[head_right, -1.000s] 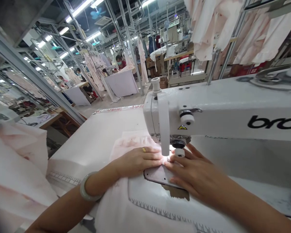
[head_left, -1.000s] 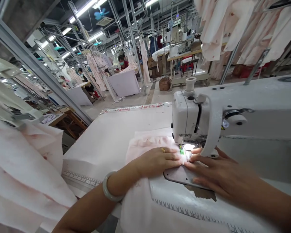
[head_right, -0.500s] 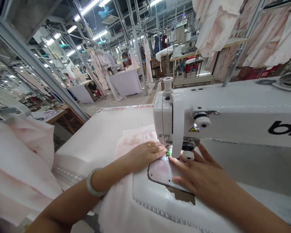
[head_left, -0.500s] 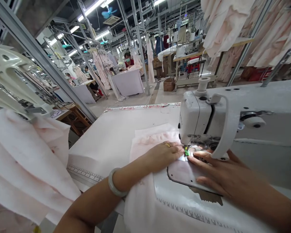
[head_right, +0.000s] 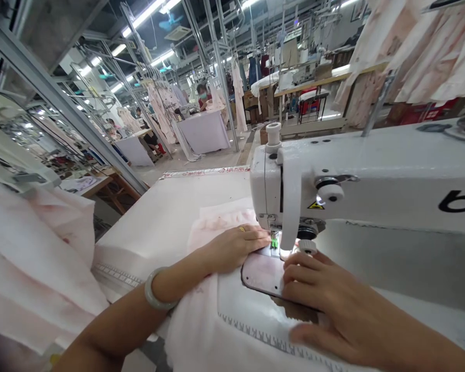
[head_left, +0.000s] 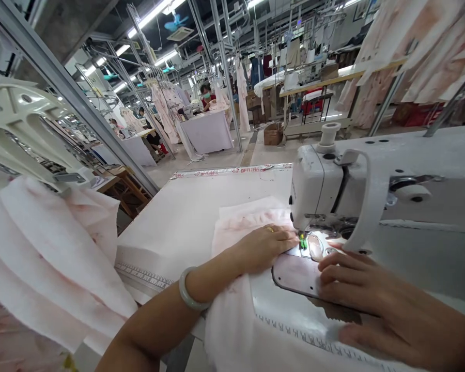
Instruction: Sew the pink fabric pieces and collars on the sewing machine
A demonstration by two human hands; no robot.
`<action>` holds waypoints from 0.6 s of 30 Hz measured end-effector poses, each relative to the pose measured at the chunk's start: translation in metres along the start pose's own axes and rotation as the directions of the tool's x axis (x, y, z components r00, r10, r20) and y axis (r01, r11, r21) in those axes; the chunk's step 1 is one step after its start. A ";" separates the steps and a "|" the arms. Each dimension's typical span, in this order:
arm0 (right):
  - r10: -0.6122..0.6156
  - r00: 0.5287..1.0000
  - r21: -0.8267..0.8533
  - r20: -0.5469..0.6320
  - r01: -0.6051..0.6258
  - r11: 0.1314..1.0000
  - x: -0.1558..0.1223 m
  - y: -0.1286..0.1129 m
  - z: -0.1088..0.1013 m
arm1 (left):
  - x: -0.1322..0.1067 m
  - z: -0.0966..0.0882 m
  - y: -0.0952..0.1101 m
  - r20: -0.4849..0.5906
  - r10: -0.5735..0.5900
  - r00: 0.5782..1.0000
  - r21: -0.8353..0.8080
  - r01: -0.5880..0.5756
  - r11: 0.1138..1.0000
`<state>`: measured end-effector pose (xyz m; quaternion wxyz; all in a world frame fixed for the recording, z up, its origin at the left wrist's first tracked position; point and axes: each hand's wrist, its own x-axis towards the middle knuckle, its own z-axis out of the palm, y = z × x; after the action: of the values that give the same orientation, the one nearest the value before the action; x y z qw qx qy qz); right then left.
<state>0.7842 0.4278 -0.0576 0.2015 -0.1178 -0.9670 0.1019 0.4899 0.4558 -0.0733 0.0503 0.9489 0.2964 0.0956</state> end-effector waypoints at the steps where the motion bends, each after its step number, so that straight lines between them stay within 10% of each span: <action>1: 0.005 0.999 0.055 0.043 -0.008 0.998 -0.001 -0.003 0.001 | 0.000 0.001 0.000 -0.004 -0.003 1.000 -0.011 0.003 1.000; 9: 0.002 0.994 0.213 0.112 -0.026 0.977 -0.006 -0.026 0.028 | -0.005 0.005 -0.029 -0.067 -0.082 0.994 -0.070 0.078 0.995; 14: 0.232 0.944 0.100 -0.236 -0.214 0.972 0.009 -0.013 0.043 | -0.013 -0.028 -0.086 -0.057 -0.342 0.938 -0.048 0.340 0.939; 18: 0.317 0.860 -0.066 -0.401 -0.372 0.926 0.000 0.009 0.050 | -0.023 -0.051 -0.081 -0.079 -0.439 0.895 -0.052 0.436 0.899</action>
<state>0.7654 0.4289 -0.1049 0.3560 -0.3206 -0.8767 0.0427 0.4159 0.5113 -0.0390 0.0732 0.8520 0.5021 0.1287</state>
